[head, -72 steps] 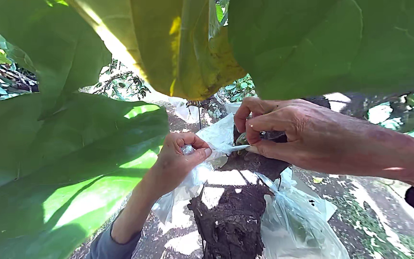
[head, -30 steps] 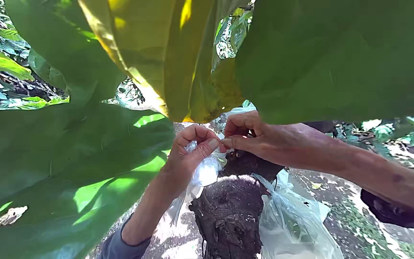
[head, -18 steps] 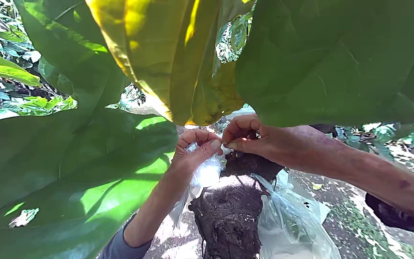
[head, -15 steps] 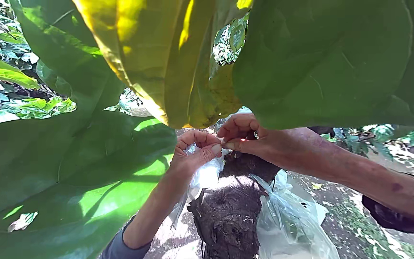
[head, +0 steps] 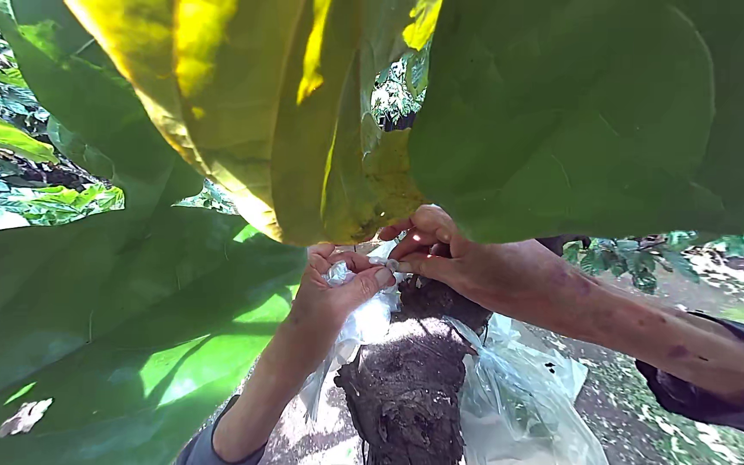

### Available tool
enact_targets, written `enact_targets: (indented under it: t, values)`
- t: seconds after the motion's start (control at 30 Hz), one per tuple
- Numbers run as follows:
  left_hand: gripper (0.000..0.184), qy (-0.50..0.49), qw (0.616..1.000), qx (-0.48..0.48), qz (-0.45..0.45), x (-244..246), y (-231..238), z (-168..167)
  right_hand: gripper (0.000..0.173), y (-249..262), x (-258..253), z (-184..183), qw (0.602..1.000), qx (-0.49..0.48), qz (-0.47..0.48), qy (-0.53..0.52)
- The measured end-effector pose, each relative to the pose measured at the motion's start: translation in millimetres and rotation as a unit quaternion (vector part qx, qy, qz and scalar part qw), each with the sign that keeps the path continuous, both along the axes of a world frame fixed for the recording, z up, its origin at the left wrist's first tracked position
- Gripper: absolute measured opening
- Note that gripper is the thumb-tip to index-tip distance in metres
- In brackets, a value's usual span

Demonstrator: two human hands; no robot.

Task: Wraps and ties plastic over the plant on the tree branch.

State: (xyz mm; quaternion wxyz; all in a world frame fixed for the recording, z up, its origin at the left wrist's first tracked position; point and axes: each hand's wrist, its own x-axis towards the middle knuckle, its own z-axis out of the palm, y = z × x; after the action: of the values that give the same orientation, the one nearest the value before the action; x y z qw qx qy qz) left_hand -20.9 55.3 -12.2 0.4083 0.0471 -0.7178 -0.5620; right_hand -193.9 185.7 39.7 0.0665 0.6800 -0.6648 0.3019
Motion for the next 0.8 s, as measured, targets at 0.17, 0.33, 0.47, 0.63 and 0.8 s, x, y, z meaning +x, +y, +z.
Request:
enact_targets:
  t: [0.17, 0.33, 0.47, 0.63, 0.8]
  values:
    - [0.015, -0.001, 0.998, -0.064, 0.010, -2, -5, 3, 0.008, 0, -3, -4, 0.998, -0.038, 0.024, 0.034]
    - [0.011, 0.006, 0.998, -0.061, 0.034, -5, -5, -1, 0.010, 5, -6, 3, 0.997, -0.001, 0.071, -0.024]
    - [0.012, -0.001, 0.998, -0.041, 0.040, -4, -2, -1, 0.014, 5, 1, 4, 0.998, 0.003, 0.032, -0.053]
    - [0.012, 0.012, 0.997, -0.048, 0.054, 0, 4, -3, 0.018, 3, 8, 5, 0.999, -0.002, -0.016, -0.039]
    - [0.009, 0.044, 0.983, -0.132, 0.120, -1, 10, -7, 0.018, -1, 10, 6, 0.998, 0.020, -0.012, -0.051]
